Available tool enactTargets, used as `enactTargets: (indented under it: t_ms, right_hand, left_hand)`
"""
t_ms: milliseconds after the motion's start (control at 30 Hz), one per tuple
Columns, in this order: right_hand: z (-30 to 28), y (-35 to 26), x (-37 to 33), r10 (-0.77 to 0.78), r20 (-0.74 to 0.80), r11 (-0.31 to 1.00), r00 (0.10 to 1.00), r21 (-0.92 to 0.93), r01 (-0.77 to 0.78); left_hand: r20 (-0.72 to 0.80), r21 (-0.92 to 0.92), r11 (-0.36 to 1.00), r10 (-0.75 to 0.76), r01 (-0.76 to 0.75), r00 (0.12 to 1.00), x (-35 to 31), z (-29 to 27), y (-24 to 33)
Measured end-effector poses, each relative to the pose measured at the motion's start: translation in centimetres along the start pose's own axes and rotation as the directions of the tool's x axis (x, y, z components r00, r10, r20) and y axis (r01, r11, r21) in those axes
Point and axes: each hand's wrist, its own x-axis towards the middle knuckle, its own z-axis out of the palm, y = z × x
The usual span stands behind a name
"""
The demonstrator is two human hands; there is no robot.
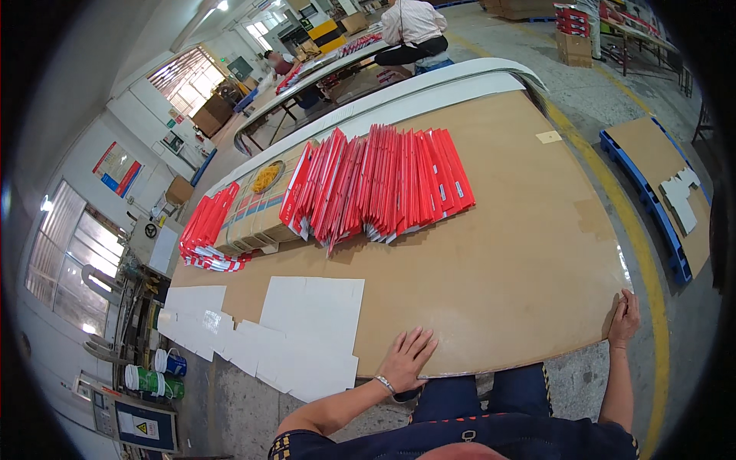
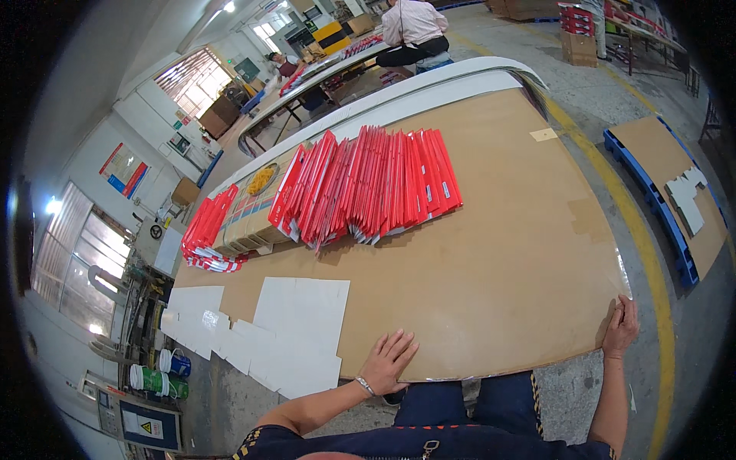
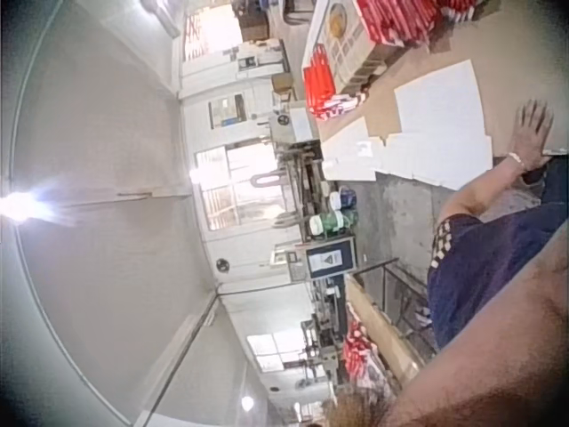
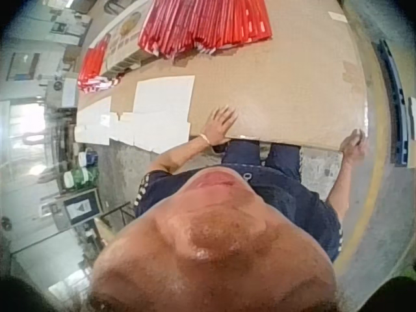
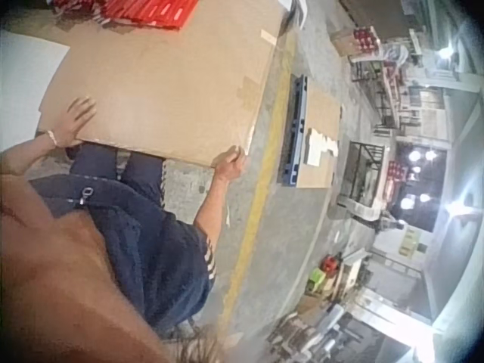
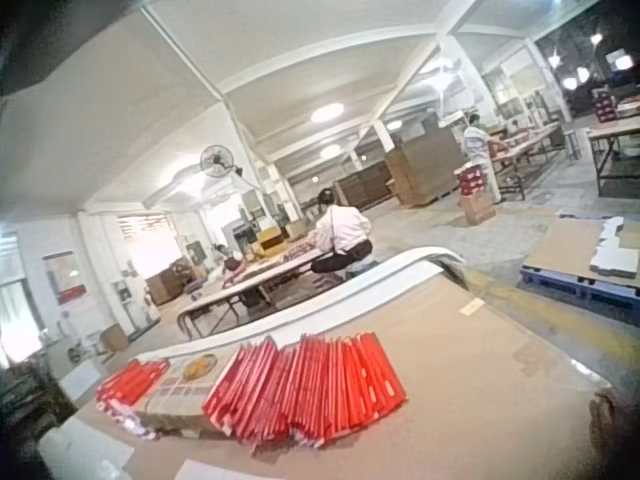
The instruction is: The person folds flat white cardboard pieces into small rectangular boxes. They place a red and white printed insert into each folded box and then stack the completed units on a pile to the left. The process is repeated continuously throughout the clip.
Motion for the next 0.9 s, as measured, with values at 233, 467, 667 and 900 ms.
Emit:
enactTargets:
  t_ms: [233, 467, 667, 900]
  right_hand:
    - [0.2, 0.4, 0.0, 0.010, -0.012, 1.000, 1.000, 0.026, -0.010]
    - [0.0, -0.3, 0.1, 0.019, 0.016, 1.000, 1.000, -0.020, -0.018]
    - [0.1, 0.4, 0.0, 0.024, 0.009, 0.999, 1.000, -0.037, -0.024]
    - [0.1, 0.3, 0.0, 0.021, 0.022, 0.997, 1.000, -0.078, -0.019]
  left_hand:
    - [0.006, -0.006, 1.000, 0.002, -0.002, 1.000, 0.2, 0.0, -0.1]
    - [0.002, 0.005, 1.000, -0.002, 0.002, 1.000, 0.1, 0.0, -0.1]
    - [0.004, 0.003, 1.000, 0.000, 0.000, 1.000, 0.2, 0.0, 0.0]
    - [-0.005, 0.006, 1.000, 0.002, -0.002, 1.000, 0.1, 0.0, -0.1]
